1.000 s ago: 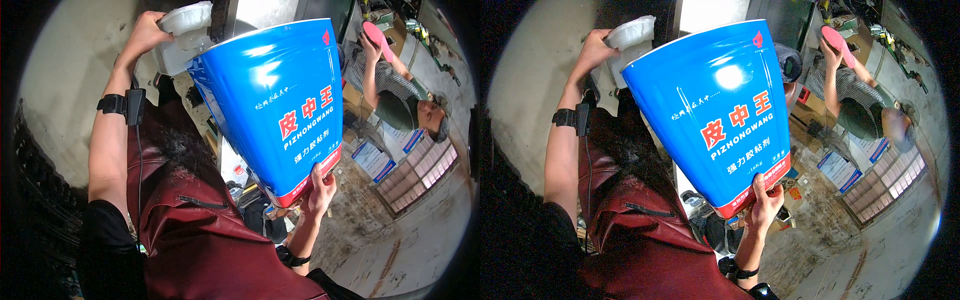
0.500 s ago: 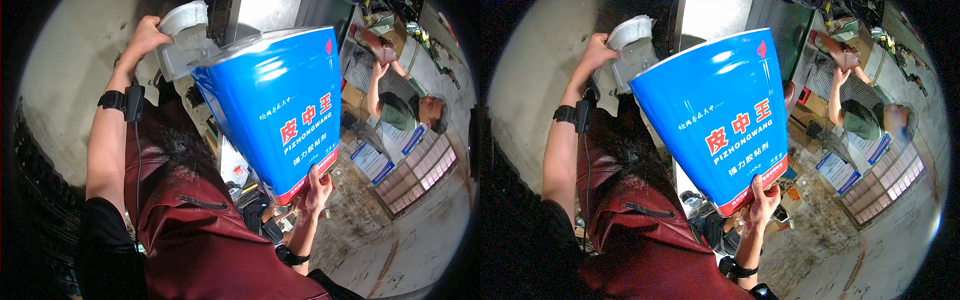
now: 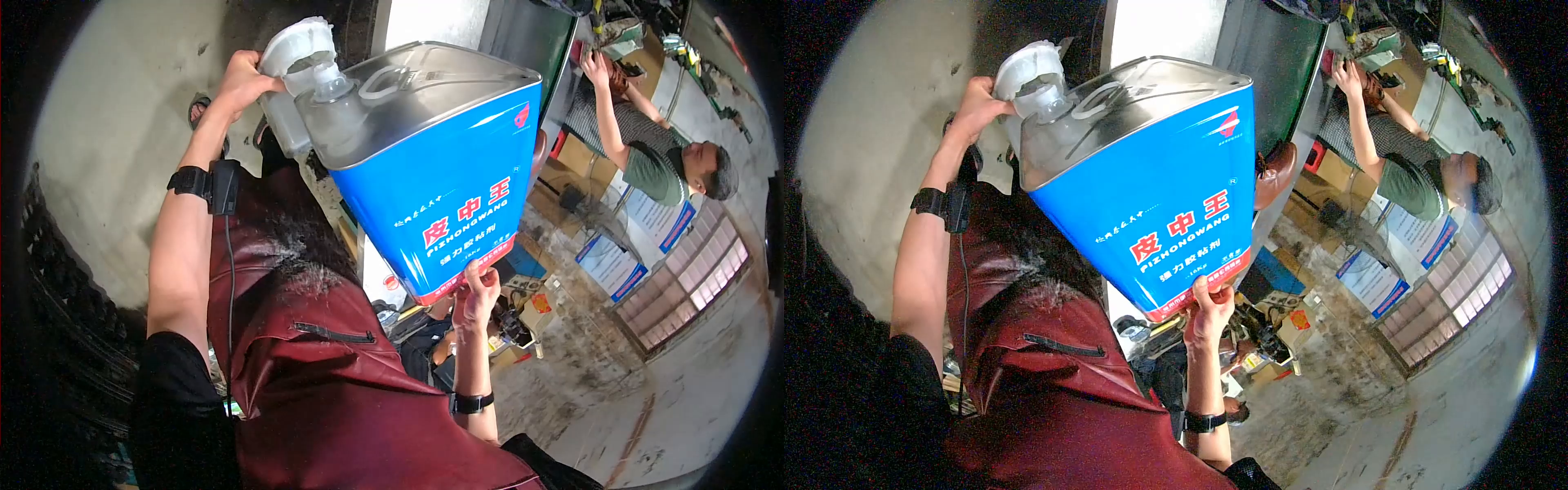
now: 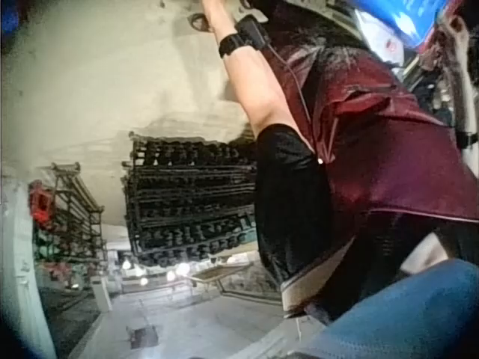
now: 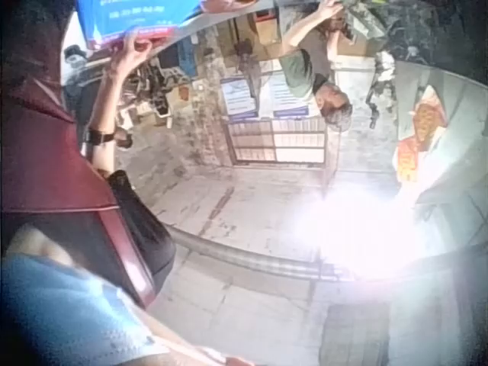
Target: Applying adhesive/glue to the uppers and soles of shoes during manufacturing and refilling a glue container.
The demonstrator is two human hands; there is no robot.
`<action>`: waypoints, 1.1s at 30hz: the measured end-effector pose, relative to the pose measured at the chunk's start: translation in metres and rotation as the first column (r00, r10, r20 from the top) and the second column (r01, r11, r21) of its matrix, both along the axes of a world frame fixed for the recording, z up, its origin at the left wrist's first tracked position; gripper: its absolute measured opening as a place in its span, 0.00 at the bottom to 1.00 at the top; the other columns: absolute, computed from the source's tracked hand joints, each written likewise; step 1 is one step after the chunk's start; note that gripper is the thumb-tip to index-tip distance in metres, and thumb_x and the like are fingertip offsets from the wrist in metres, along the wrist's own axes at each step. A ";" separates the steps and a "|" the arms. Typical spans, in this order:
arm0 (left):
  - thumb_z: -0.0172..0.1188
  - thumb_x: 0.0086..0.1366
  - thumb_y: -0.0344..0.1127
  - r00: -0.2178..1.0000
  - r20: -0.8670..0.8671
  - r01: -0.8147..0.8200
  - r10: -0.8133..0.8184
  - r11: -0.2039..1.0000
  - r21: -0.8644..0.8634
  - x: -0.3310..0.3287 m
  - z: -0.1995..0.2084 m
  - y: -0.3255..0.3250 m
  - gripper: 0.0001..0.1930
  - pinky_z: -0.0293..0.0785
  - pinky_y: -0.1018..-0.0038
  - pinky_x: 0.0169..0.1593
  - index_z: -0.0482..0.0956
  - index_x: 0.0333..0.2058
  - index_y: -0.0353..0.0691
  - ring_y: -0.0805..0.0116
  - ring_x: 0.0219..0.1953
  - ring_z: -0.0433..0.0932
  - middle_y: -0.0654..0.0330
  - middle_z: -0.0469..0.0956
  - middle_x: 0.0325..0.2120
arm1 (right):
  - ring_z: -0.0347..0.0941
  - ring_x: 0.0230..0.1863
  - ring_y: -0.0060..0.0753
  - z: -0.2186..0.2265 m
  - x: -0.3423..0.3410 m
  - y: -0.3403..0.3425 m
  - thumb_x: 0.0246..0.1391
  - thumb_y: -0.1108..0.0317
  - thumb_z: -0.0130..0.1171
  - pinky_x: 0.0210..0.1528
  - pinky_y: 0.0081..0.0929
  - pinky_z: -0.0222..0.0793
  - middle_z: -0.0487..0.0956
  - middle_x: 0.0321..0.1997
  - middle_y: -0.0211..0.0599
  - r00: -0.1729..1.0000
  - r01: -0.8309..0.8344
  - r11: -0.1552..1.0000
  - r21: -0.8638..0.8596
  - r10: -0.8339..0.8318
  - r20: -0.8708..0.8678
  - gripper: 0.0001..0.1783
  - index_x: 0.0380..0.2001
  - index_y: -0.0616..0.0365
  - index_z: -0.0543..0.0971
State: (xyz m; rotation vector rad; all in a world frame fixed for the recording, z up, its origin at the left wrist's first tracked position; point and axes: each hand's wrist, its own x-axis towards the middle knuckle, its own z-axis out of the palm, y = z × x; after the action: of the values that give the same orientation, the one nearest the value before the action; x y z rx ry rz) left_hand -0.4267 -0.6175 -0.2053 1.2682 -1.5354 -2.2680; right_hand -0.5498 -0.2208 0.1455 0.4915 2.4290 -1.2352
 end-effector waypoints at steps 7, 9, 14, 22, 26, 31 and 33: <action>0.78 0.42 0.31 0.997 0.057 -0.056 0.056 0.998 0.003 0.019 -0.007 0.001 0.23 0.77 0.70 0.43 0.85 0.39 0.27 0.68 0.35 0.82 0.55 0.85 0.34 | 0.75 0.30 0.22 -0.026 -0.014 0.037 0.58 0.64 0.74 0.34 0.25 0.72 0.79 0.32 0.28 0.994 -0.017 1.000 0.004 0.017 -0.104 0.17 0.36 0.54 0.72; 0.78 0.42 0.31 0.997 0.042 -0.064 0.063 0.998 0.025 0.021 -0.001 -0.002 0.24 0.77 0.70 0.45 0.85 0.40 0.27 0.68 0.36 0.82 0.55 0.85 0.35 | 0.75 0.26 0.23 -0.027 -0.017 0.040 0.59 0.60 0.73 0.28 0.23 0.71 0.79 0.29 0.29 0.989 -0.044 0.996 0.078 0.055 -0.141 0.17 0.36 0.55 0.73; 0.78 0.42 0.31 0.997 0.013 -0.079 0.079 0.996 0.034 0.024 0.003 0.004 0.24 0.77 0.71 0.46 0.85 0.40 0.27 0.68 0.37 0.82 0.56 0.86 0.36 | 0.73 0.45 0.25 -0.012 -0.013 0.007 0.49 0.62 0.81 0.44 0.25 0.70 0.77 0.46 0.35 0.902 -0.196 0.893 0.405 0.326 -0.282 0.32 0.52 0.60 0.74; 0.77 0.40 0.30 0.999 0.008 -0.044 0.044 0.999 0.028 0.020 0.010 0.004 0.22 0.77 0.71 0.41 0.86 0.37 0.27 0.69 0.34 0.82 0.56 0.86 0.33 | 0.75 0.54 0.46 0.059 -0.055 -0.178 0.52 0.69 0.74 0.58 0.40 0.70 0.78 0.52 0.49 0.144 -0.646 0.332 0.688 0.938 -0.317 0.28 0.54 0.67 0.75; 0.77 0.40 0.28 0.998 0.054 -0.006 0.008 0.999 -0.037 0.021 0.005 0.009 0.21 0.78 0.70 0.39 0.86 0.37 0.27 0.70 0.33 0.82 0.56 0.86 0.32 | 0.75 0.53 0.57 0.048 -0.077 -0.288 0.58 0.73 0.64 0.57 0.46 0.71 0.78 0.50 0.52 -0.309 -0.847 -0.274 0.456 0.951 -0.003 0.18 0.51 0.64 0.78; 0.77 0.40 0.25 0.997 -0.050 -0.054 0.054 0.999 0.002 0.015 0.004 0.009 0.19 0.78 0.71 0.37 0.87 0.35 0.29 0.72 0.30 0.81 0.60 0.85 0.30 | 0.70 0.66 0.56 -0.029 -0.119 -0.361 0.64 0.54 0.57 0.68 0.48 0.65 0.74 0.63 0.54 -0.672 -0.694 -0.720 0.033 0.663 0.329 0.29 0.62 0.61 0.74; 0.78 0.39 0.26 0.997 -0.042 -0.061 0.062 0.998 0.029 0.018 0.001 0.009 0.21 0.79 0.70 0.38 0.87 0.36 0.29 0.70 0.30 0.82 0.58 0.86 0.30 | 0.70 0.67 0.52 -0.057 -0.113 -0.382 0.59 0.41 0.62 0.68 0.47 0.66 0.73 0.65 0.52 -0.638 -0.716 -0.663 -0.219 0.495 0.590 0.40 0.65 0.58 0.73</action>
State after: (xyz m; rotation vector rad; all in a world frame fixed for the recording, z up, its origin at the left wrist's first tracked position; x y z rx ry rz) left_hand -0.4085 -0.6083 -0.2041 1.2470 -1.4353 -2.2712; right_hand -0.6625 -0.6027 0.0883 -1.2825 1.2028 0.6137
